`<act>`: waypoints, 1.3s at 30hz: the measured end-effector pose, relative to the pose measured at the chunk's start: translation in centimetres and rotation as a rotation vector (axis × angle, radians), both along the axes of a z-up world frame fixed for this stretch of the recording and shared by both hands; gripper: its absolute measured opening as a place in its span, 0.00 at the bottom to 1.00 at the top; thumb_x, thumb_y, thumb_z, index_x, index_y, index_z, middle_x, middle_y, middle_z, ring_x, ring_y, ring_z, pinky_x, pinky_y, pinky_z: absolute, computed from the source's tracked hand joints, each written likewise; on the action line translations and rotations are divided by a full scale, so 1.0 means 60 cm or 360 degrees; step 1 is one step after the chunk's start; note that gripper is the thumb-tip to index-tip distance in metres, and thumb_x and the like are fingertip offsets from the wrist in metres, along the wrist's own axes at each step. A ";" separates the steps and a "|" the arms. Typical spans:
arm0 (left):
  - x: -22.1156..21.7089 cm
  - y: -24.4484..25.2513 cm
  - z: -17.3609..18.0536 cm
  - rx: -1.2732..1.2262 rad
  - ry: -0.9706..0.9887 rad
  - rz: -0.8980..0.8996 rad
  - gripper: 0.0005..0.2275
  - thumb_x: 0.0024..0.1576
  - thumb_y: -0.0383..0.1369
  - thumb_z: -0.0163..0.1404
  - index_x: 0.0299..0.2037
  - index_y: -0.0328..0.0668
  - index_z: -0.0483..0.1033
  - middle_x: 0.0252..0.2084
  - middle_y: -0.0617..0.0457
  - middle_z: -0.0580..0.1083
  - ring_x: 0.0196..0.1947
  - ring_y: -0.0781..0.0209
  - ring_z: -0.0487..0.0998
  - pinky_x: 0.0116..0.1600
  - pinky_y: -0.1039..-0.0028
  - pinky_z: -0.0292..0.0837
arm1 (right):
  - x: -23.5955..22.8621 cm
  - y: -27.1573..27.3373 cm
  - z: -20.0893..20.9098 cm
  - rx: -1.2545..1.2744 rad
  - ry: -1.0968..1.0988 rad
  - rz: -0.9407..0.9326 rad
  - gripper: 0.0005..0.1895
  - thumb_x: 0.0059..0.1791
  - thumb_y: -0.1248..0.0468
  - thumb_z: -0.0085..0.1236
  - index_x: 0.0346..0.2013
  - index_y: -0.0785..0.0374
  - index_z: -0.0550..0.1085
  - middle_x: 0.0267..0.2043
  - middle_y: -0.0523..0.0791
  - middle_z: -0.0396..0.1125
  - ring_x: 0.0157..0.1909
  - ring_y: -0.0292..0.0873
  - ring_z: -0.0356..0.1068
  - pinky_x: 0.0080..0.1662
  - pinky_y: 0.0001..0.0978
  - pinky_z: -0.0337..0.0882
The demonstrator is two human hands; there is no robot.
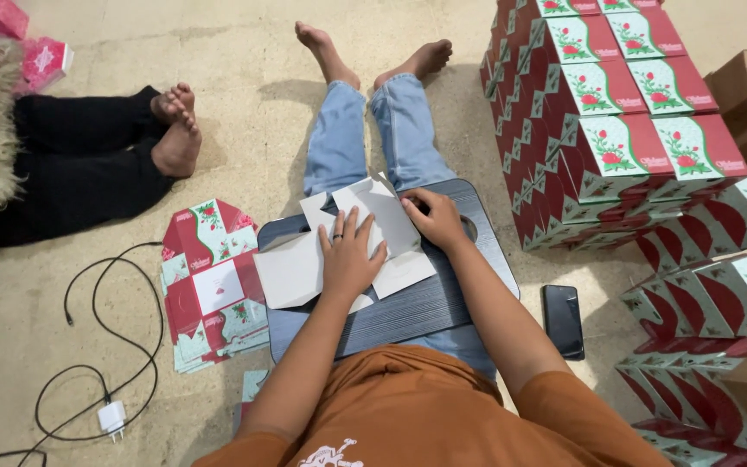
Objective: The person folds and assembles a flat-packed cardboard box into a finished rectangular container. They fold the side flaps, tuck tabs into slots, and press the edges to form the box shape.
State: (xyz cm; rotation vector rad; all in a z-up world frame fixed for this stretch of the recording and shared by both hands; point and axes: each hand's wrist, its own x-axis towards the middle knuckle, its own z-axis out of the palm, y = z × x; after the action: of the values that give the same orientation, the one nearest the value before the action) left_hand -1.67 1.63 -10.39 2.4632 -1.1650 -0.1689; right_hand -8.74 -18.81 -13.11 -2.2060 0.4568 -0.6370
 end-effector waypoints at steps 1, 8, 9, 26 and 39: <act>0.004 -0.004 -0.002 0.0001 0.0001 -0.0006 0.26 0.64 0.48 0.42 0.70 0.49 0.63 0.75 0.40 0.57 0.77 0.40 0.51 0.74 0.35 0.32 | 0.002 -0.003 0.001 0.0001 0.0001 -0.0006 0.13 0.54 0.49 0.55 0.47 0.49 0.80 0.33 0.47 0.75 0.45 0.55 0.76 0.50 0.48 0.72; 0.019 -0.013 -0.002 0.0034 0.0001 -0.0046 0.27 0.62 0.49 0.43 0.70 0.49 0.64 0.75 0.41 0.58 0.77 0.41 0.51 0.74 0.35 0.34 | 0.003 0.005 0.012 0.0019 0.0079 -0.0002 0.16 0.54 0.47 0.55 0.46 0.53 0.79 0.34 0.48 0.75 0.45 0.57 0.75 0.50 0.51 0.72; 0.021 -0.013 0.000 0.0043 0.0013 -0.0058 0.28 0.62 0.50 0.44 0.70 0.49 0.64 0.75 0.41 0.58 0.77 0.42 0.51 0.74 0.35 0.34 | 0.005 0.005 0.013 0.0029 0.0098 -0.0006 0.16 0.54 0.47 0.55 0.46 0.53 0.79 0.34 0.48 0.76 0.46 0.57 0.75 0.50 0.52 0.72; 0.037 -0.011 -0.006 0.0117 0.0035 -0.0104 0.41 0.54 0.65 0.45 0.72 0.49 0.60 0.76 0.42 0.55 0.78 0.44 0.48 0.76 0.37 0.31 | 0.019 0.002 0.023 0.0061 0.0252 0.0109 0.17 0.53 0.46 0.58 0.48 0.51 0.79 0.37 0.47 0.75 0.50 0.56 0.74 0.56 0.52 0.69; 0.018 -0.026 -0.008 0.0030 0.0038 -0.0548 0.33 0.56 0.64 0.43 0.68 0.60 0.66 0.72 0.50 0.63 0.76 0.48 0.56 0.74 0.32 0.35 | -0.004 -0.027 -0.012 0.0207 0.0113 0.0158 0.23 0.55 0.42 0.47 0.61 0.43 0.73 0.50 0.43 0.73 0.57 0.49 0.71 0.61 0.48 0.67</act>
State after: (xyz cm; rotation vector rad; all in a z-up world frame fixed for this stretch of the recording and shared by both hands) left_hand -0.60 0.09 -10.87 2.2502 -1.5756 -0.3066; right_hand -8.99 -20.42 -13.81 -2.1180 0.4106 -0.4640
